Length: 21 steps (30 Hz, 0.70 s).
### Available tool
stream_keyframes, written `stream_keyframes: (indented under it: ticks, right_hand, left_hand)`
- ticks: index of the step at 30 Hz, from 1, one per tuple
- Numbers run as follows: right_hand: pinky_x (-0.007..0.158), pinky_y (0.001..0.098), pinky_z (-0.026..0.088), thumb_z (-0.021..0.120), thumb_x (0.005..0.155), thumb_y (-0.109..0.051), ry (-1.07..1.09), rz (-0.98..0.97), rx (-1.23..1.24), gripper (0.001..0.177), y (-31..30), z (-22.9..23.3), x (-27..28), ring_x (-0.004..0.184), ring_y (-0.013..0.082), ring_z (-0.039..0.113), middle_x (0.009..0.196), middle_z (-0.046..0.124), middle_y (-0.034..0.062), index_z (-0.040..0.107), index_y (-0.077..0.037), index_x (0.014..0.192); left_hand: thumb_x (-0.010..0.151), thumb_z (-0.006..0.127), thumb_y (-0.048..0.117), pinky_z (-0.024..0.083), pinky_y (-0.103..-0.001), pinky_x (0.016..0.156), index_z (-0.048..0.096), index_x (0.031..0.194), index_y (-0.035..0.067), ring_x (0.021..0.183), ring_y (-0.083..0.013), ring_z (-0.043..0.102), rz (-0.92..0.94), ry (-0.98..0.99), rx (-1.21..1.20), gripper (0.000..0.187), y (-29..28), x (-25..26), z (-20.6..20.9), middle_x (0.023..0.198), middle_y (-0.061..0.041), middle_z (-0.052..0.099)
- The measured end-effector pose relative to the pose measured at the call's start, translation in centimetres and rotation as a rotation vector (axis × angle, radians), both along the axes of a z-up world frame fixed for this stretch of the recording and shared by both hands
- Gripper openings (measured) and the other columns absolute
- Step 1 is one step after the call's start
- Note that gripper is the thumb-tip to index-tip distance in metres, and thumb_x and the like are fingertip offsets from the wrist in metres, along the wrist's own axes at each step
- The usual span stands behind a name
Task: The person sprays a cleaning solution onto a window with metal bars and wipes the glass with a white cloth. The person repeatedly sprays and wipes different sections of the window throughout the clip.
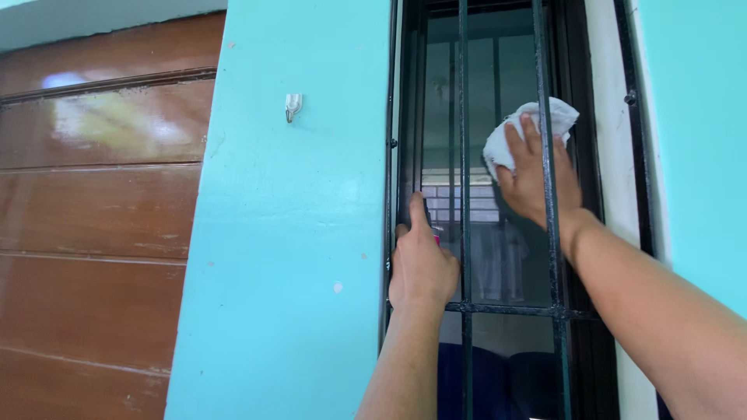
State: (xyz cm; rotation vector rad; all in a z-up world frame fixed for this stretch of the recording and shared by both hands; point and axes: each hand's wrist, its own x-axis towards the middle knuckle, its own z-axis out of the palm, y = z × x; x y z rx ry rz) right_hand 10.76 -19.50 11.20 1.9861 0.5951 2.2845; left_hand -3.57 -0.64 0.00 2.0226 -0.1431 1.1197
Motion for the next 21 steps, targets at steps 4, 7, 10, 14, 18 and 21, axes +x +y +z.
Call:
stream_keyframes:
  ticks: [4, 7, 10, 14, 18, 21]
  right_hand:
    - [0.120, 0.0550, 0.030, 0.062, 0.086, -0.031, -0.017, 0.002, -0.263, 0.077, 1.0, -1.8, 0.5, 0.144, 0.0482, 0.039, 0.159, 0.036, 0.0248, 0.038, -0.002, 0.154]
    - [0.123, 0.0494, 0.027, 0.057, 0.088, -0.022, 0.212, -0.177, -0.540, 0.075, 2.9, -3.5, 0.4, 0.143, 0.0430, 0.037, 0.164, 0.031, 0.0204, 0.036, -0.010, 0.159]
    - [0.121, 0.0521, 0.026, 0.055, 0.092, -0.022, 0.188, -0.122, -0.615, 0.067, 3.0, -3.0, -0.3, 0.146, 0.0348, 0.036, 0.164, 0.032, 0.0164, 0.039, -0.014, 0.157]
    - [0.120, 0.0531, 0.029, 0.059, 0.092, -0.026, 0.073, -0.003, -0.159, 0.070, 1.5, -2.2, -1.3, 0.148, 0.0395, 0.034, 0.163, 0.031, 0.0234, 0.038, -0.003, 0.155]
    - [0.122, 0.0520, 0.029, 0.062, 0.087, -0.027, 0.025, 0.004, -0.276, 0.074, 1.8, -3.0, -1.8, 0.150, 0.0435, 0.032, 0.161, 0.032, 0.0236, 0.038, -0.001, 0.152]
    - [0.121, 0.0480, 0.029, 0.061, 0.087, -0.022, 0.278, -0.118, -0.557, 0.075, 2.9, -4.5, -1.6, 0.147, 0.0379, 0.035, 0.164, 0.031, 0.0164, 0.036, -0.009, 0.156]
  left_hand:
    - [0.087, 0.065, 0.003, 0.053, -0.050, 0.099, 0.015, 0.161, 0.030, 0.120, -0.0385, 0.063, -0.011, 0.009, 0.000, 0.093, 0.0, 0.6, -0.2, 0.131, -0.022, 0.057]
    - [0.086, 0.069, 0.006, 0.052, -0.053, 0.098, 0.016, 0.159, 0.031, 0.121, -0.0398, 0.061, -0.012, 0.001, 0.002, 0.093, 0.1, 0.8, -0.1, 0.132, -0.022, 0.056]
    - [0.086, 0.069, 0.007, 0.052, -0.053, 0.098, 0.018, 0.158, 0.032, 0.122, -0.0402, 0.060, -0.010, -0.003, 0.004, 0.092, 0.0, 0.8, 0.0, 0.134, -0.021, 0.055]
    - [0.088, 0.066, 0.005, 0.052, -0.053, 0.099, 0.016, 0.159, 0.033, 0.121, -0.0407, 0.061, -0.001, 0.006, 0.023, 0.092, -0.1, 0.5, -0.4, 0.136, -0.021, 0.053]
    - [0.089, 0.064, 0.004, 0.052, -0.050, 0.101, 0.013, 0.162, 0.031, 0.121, -0.0384, 0.063, -0.015, 0.008, 0.001, 0.093, 0.2, 0.3, -0.1, 0.134, -0.021, 0.055]
    - [0.087, 0.068, 0.005, 0.053, -0.050, 0.100, 0.012, 0.160, 0.029, 0.123, -0.0384, 0.061, -0.003, 0.043, 0.009, 0.096, 0.1, 0.2, 0.0, 0.136, -0.021, 0.052]
